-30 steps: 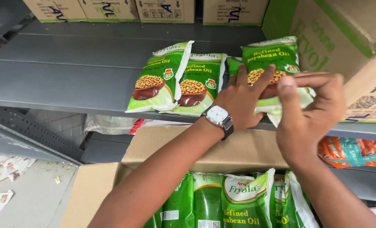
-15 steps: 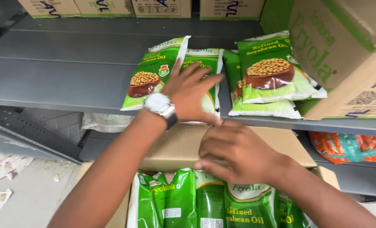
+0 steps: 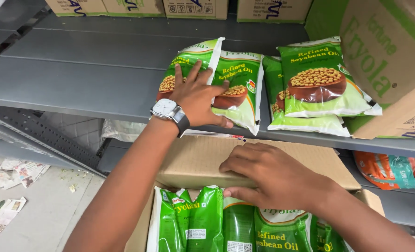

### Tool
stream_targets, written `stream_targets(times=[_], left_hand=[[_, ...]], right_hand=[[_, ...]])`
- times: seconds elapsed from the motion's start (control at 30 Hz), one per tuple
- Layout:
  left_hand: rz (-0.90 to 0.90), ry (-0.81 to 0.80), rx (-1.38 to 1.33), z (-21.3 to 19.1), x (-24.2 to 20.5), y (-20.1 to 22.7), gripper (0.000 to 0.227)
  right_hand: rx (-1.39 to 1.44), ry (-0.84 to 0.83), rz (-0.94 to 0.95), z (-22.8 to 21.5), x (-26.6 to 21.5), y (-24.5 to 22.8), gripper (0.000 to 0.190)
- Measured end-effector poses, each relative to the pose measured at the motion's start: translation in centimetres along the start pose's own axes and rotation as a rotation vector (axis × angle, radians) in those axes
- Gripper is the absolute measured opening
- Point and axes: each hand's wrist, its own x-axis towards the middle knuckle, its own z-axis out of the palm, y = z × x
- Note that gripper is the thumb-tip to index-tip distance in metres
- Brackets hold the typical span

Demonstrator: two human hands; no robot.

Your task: Stocking pouches of refined soybean oil from a cardboard box onto warehouse shelves.

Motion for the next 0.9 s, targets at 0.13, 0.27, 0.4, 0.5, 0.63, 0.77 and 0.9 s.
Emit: stream_targets(times=[0.13, 0.27, 0.4, 0.5, 0.63, 0.77, 0.9], left_hand=[[0.063, 0.050, 0.079, 0.7, 0.8, 0.9, 0.106], [0.138, 0.045, 0.188, 1.0, 1.6, 1.9, 0.115], [0.151, 0.082, 0.182, 2.4, 1.4, 1.5, 0.120], [0.122, 0.183, 0.086, 3.0, 0.6, 1.6, 0.125], [0.078, 0.255, 0.073, 2.9, -0.5, 2.9, 0.125], [0.050, 0.312, 0.084, 3.7, -0.9, 3.9, 0.112], [0.193, 0.623, 0.048, 2.9, -1.6, 3.6, 0.088]], right_hand=[[0.007, -0.040, 0.038, 0.2, 0.5, -0.3, 0.041], [0.010, -0.065, 0.068, 0.3, 0.9, -0.6, 0.043], [-0.004, -0.061, 0.065, 0.4, 0.8, -0.8, 0.043], [-0.026, -0.010, 0.009, 0.7, 0.6, -1.0, 0.039], [-0.023, 0.023, -0.060, 1.4, 0.1, -2.2, 0.027], [0.065, -0.159, -0.031, 3.1, -0.8, -2.8, 0.025], [0.061, -0.357, -0.033, 6.0, -1.7, -2.1, 0.038]])
